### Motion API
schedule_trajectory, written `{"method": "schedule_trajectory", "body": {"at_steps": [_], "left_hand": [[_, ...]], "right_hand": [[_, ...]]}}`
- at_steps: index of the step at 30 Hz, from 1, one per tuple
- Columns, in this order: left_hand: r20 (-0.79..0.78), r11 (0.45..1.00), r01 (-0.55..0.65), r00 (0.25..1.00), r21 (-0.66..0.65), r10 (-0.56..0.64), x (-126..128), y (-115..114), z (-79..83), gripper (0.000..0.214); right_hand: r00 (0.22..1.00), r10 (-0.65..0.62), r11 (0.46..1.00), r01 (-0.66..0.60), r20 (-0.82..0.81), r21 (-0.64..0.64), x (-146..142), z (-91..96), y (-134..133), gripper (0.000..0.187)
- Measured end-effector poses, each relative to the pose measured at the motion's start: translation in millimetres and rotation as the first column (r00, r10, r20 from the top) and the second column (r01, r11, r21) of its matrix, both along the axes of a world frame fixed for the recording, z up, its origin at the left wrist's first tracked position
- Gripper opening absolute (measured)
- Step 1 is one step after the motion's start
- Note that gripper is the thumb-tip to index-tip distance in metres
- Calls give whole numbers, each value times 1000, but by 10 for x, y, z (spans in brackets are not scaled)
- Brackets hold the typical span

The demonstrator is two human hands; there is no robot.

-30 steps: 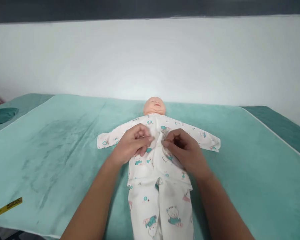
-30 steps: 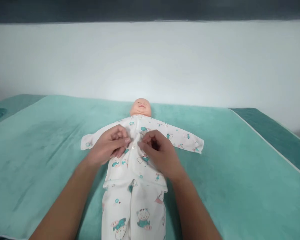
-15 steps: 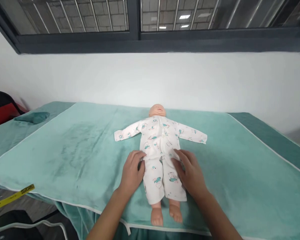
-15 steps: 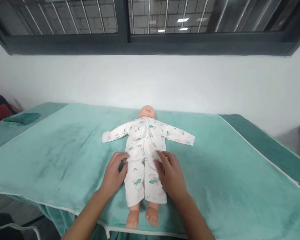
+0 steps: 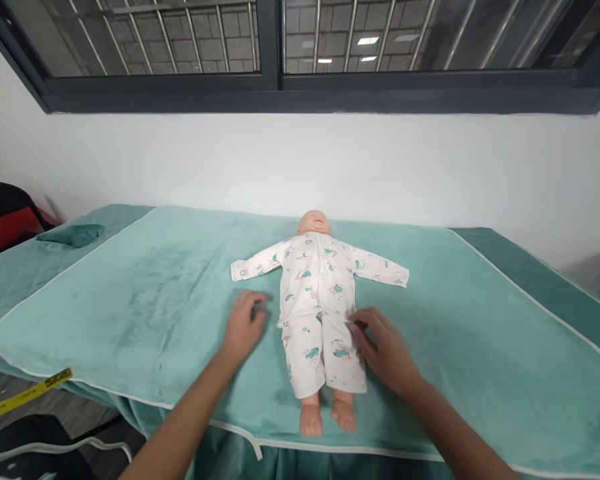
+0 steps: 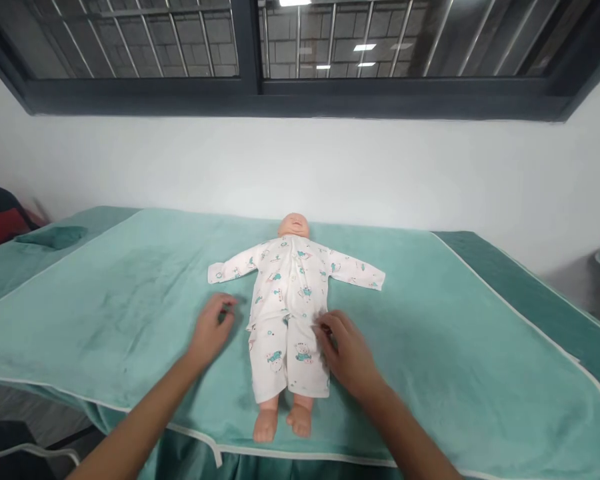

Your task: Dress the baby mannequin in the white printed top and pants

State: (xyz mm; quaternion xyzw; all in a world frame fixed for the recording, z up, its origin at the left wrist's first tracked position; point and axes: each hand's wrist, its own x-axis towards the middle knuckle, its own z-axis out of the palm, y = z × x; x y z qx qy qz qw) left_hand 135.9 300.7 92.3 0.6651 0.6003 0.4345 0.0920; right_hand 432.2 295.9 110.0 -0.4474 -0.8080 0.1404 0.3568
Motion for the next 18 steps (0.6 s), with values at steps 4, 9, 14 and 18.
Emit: {"method": "schedule_trajectory", "body": {"at_steps": [4,9,14,18], "left_hand": [[-208,972,-233,949,39,236,-242,327,-9,43],[-463,910,-402,829,-99,315,-311,725,10,51],[-482,869,-474,801,-146,356,-340,1013,7,37],[-471,826,-548,768,-130,435,-336,1135,2,33]], "right_hand": [[983,-183,968,181,9,-171,341,-50,353,25],[751,-647,747,659,131,-83,784,-123,1082,59],[705,-617,729,679,349,-85,878,-101,1502,48],[690,-646,710,700,326,-74,865,-112,1622,42]]}}
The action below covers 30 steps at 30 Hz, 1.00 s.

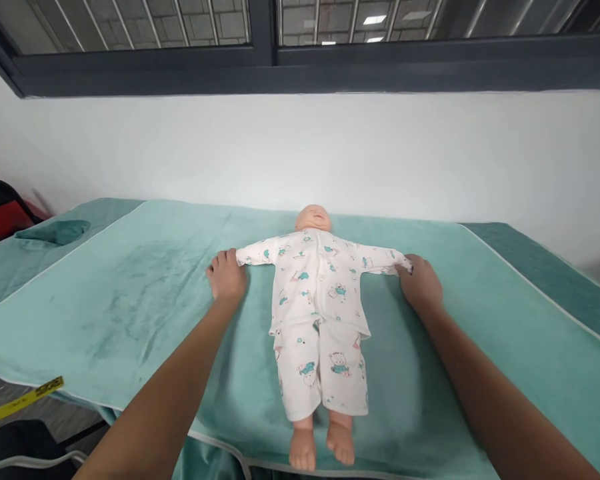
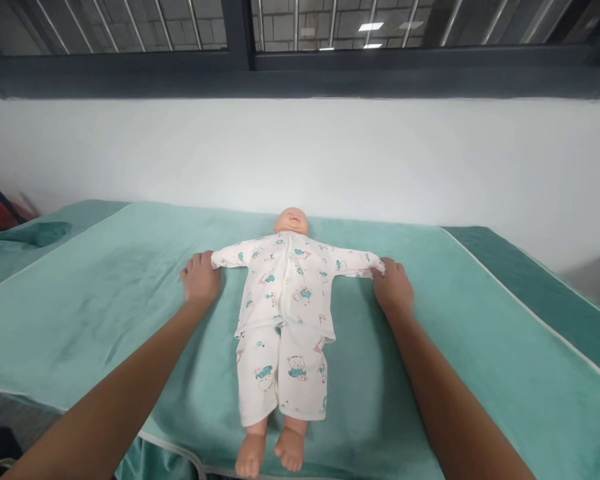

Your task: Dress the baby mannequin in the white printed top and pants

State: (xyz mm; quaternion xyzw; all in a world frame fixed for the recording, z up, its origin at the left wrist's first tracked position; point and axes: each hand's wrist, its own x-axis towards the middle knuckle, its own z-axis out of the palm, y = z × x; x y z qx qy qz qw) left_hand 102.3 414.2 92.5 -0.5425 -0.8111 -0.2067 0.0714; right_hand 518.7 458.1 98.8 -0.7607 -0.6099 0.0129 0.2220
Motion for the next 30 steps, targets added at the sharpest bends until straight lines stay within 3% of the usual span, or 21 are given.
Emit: {"method": "schedule_trajectory", "body": {"at_steps": [5,10,14,17,18,20,22,23,25,27,30], "left_hand": [[34,995,-101,994,15,100,32,8,-2,34],[93,990,-131,988,45,127,92,-98,38,40],[139,989,-120,985,88,107,211,-327,65,43],[196,988,-17,980,157,-14,314,-704,7,49],[261,972,68,957,227,-128,348,-880,-32,50],[429,922,164,847,350,-313,423,-1294,-126,48],[566,916,146,747,374,-350,534,-1747,-218,38],[559,915,194,740,354,-373,610,-1966,-255,36],[486,883,344,741,318,-463,801,-2334,-301,41],[449,839,462,709,286,-544,1015,-2566,-312,55],[413,859,434,754,271,-511,1263,-2656,-290,62]], "right_hand": [[999,-50,999,50,1,20,2,-17,-27,40],[997,-78,995,78,-2,68,-8,18,-129,40],[998,37,974,-25,-50,226,-96,36,-351,41],[933,301,911,-220,-196,349,-259,4,-832,34],[890,382,893,-285,-251,348,-328,-17,-1057,31],[807,498,859,-412,-316,303,-472,-73,-1551,24],[714,609,791,-580,-346,194,-610,-142,-2007,19],[694,645,762,-617,-320,199,-672,-176,-2187,23],[710,652,758,-620,-266,204,-780,-232,-2416,28],[758,611,791,-568,-228,229,-868,-255,-2484,26],[786,575,815,-526,-226,245,-955,-217,-2457,12]]}}
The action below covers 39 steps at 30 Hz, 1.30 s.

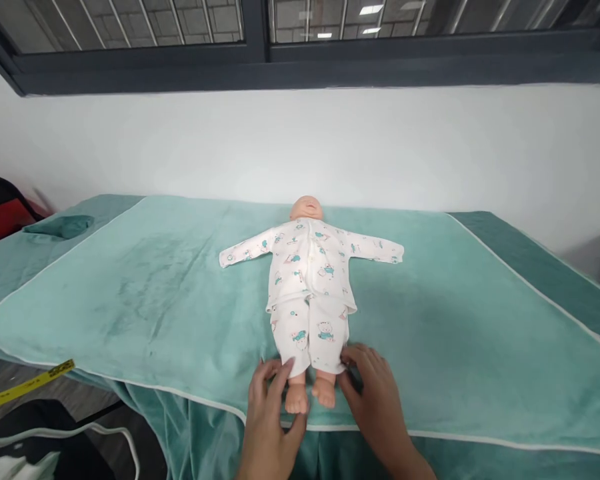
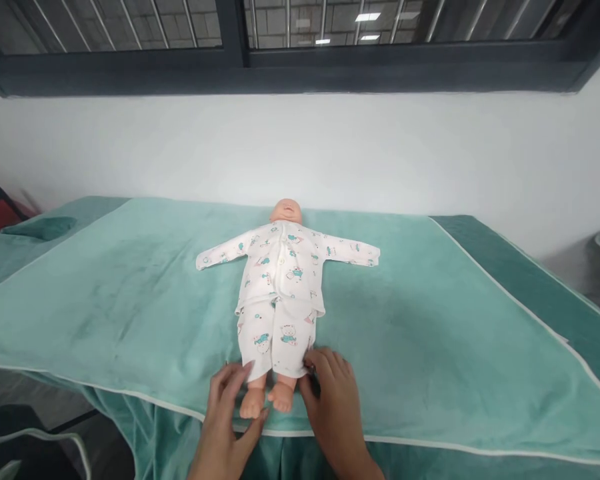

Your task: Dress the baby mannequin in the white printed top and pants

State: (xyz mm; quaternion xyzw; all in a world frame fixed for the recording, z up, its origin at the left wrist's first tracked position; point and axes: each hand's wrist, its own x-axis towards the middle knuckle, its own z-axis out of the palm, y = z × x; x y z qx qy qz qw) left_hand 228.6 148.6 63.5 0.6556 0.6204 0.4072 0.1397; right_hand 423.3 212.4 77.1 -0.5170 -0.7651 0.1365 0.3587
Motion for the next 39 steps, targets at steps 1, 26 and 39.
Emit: {"method": "schedule_trajectory", "body": {"at_steps": [1,26,39], "left_hand": [[-23,999,-32,999,13,32,42,15,10,62],[248,992,-85,967,92,60,-153,64,548,34],[163,999,12,986,41,-18,-204,-28,205,31]], "right_hand": [[1000,2,1000,-2,-24,-9,-15,25,-1,9],[993,52,999,-51,107,-14,-758,611,-55,19],[956,272,953,-284,111,109,-541,427,-440,16]]}}
